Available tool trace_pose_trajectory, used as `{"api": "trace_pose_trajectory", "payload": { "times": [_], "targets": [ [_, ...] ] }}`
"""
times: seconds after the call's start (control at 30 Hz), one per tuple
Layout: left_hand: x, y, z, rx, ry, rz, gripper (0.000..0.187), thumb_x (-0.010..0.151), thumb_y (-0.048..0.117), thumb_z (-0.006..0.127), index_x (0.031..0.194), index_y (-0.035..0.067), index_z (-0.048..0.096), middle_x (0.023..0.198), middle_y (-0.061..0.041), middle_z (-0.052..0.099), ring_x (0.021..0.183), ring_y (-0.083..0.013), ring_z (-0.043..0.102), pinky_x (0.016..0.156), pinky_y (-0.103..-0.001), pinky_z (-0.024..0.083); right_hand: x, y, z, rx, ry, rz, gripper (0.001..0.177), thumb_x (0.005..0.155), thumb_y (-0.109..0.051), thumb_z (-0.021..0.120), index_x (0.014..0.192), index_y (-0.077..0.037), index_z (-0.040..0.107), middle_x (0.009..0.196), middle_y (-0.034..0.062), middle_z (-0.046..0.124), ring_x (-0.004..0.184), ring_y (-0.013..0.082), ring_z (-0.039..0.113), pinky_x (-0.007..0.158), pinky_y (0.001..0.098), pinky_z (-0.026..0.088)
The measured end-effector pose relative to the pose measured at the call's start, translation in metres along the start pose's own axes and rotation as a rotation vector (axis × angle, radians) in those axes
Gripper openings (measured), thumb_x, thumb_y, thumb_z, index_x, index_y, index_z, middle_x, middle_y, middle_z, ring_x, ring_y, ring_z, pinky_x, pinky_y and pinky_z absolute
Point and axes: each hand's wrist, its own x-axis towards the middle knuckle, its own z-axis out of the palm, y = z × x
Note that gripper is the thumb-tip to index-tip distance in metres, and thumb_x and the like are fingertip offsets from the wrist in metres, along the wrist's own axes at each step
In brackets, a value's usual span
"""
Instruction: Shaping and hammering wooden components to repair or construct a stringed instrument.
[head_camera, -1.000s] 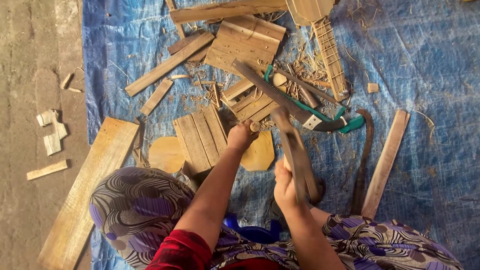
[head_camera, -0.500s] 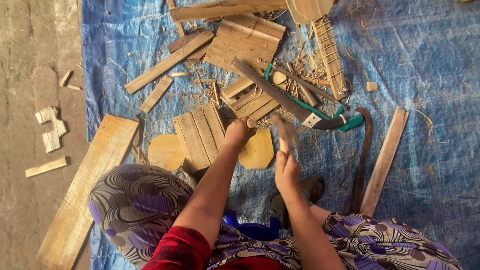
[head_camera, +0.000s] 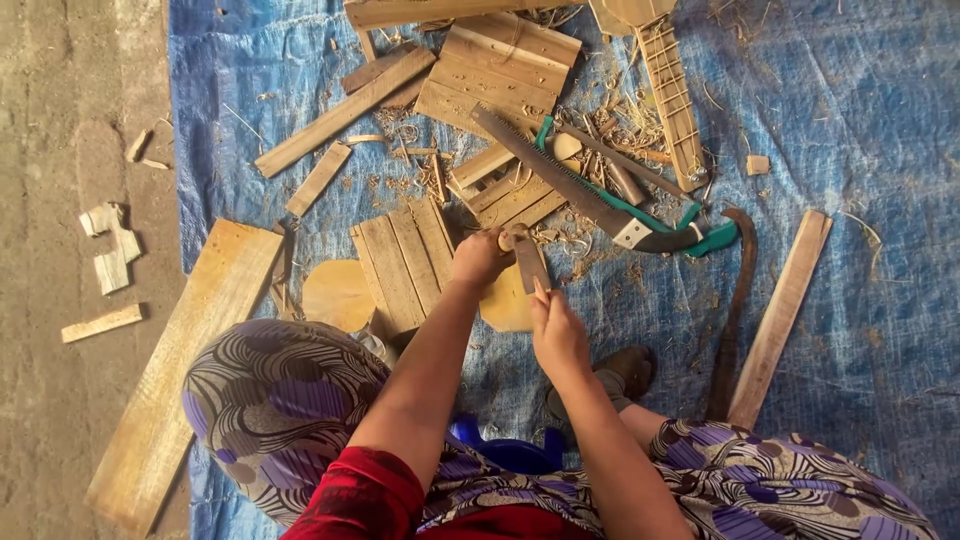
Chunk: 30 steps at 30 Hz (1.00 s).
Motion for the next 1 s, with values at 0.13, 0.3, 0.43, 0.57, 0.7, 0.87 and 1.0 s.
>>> {"api": "trace_pose_trajectory", "payload": {
  "times": [0.13, 0.3, 0.43, 0.57, 0.7, 0.87, 1.0],
  "targets": [
    [0.007, -0.003, 0.005, -0.025, 0.000, -0.003, 0.049, 0.081, 0.050, 0.073, 0.115, 0.016, 0.070, 0.099, -0.015, 0.075, 0.099, -0.0356, 0.074, 0.087, -0.050, 0.060, -0.004, 0.000, -0.015, 0.090, 0.067, -0.007, 0.045, 0.109, -0.047, 0.046, 0.103, -0.005, 0.061, 0.082, 0.0237, 0.069, 0.077, 0.0448, 0.072, 0.054, 0.0491, 0.057],
    [0.000, 0.008, 0.004, -0.054, 0.037, -0.064, 0.051, 0.084, 0.057, 0.070, 0.114, 0.016, 0.068, 0.096, -0.014, 0.074, 0.096, -0.0342, 0.075, 0.085, -0.050, 0.060, -0.010, -0.146, -0.113, 0.291, 0.302, -0.533, 0.068, 0.111, -0.056, 0.022, 0.138, 0.000, 0.050, 0.122, 0.0279, 0.060, 0.110, 0.0398, 0.064, 0.091, 0.0548, 0.056],
    [-0.002, 0.025, 0.004, -0.107, 0.122, -0.005, 0.050, 0.077, 0.053, 0.080, 0.102, 0.011, 0.068, 0.086, -0.018, 0.073, 0.089, -0.0382, 0.075, 0.080, -0.052, 0.060, -0.014, -0.089, -0.105, 0.381, 0.259, -0.331, 0.050, 0.108, -0.054, 0.031, 0.099, -0.012, 0.056, 0.060, -0.0022, 0.050, 0.046, 0.0116, 0.055, 0.042, 0.0220, 0.047],
    [-0.005, 0.035, 0.015, -0.208, 0.076, 0.042, 0.048, 0.079, 0.042, 0.081, 0.109, 0.007, 0.067, 0.089, -0.022, 0.073, 0.092, -0.0432, 0.073, 0.082, -0.056, 0.058, -0.010, -0.066, -0.103, 0.467, 0.247, -0.329, 0.043, 0.111, -0.045, 0.033, 0.086, -0.014, 0.049, 0.051, -0.0043, 0.045, 0.037, 0.0096, 0.051, 0.036, 0.0194, 0.042],
    [-0.006, 0.032, 0.021, -0.185, 0.018, 0.026, 0.046, 0.080, 0.037, 0.081, 0.121, 0.018, 0.067, 0.094, -0.014, 0.076, 0.095, -0.0363, 0.075, 0.086, -0.050, 0.060, -0.006, -0.029, -0.089, 0.523, 0.300, -0.297, 0.041, 0.111, -0.038, 0.036, 0.084, -0.010, 0.049, 0.047, 0.0018, 0.048, 0.035, 0.0146, 0.053, 0.035, 0.0240, 0.042],
    [-0.001, 0.031, 0.021, -0.153, 0.043, 0.010, 0.050, 0.078, 0.043, 0.080, 0.119, 0.018, 0.066, 0.090, -0.015, 0.076, 0.093, -0.0366, 0.075, 0.084, -0.051, 0.059, -0.007, -0.018, -0.089, 0.548, 0.311, -0.306, 0.042, 0.111, -0.038, 0.036, 0.082, -0.009, 0.048, 0.048, 0.0027, 0.047, 0.037, 0.0152, 0.053, 0.037, 0.0254, 0.042],
    [-0.001, 0.032, 0.022, -0.121, 0.060, -0.008, 0.051, 0.077, 0.045, 0.080, 0.114, 0.012, 0.068, 0.089, -0.018, 0.076, 0.089, -0.0389, 0.075, 0.082, -0.053, 0.060, -0.006, -0.020, -0.090, 0.555, 0.306, -0.305, 0.042, 0.112, -0.037, 0.036, 0.082, -0.010, 0.047, 0.048, 0.0031, 0.047, 0.037, 0.0151, 0.052, 0.038, 0.0255, 0.042]
  ]
}}
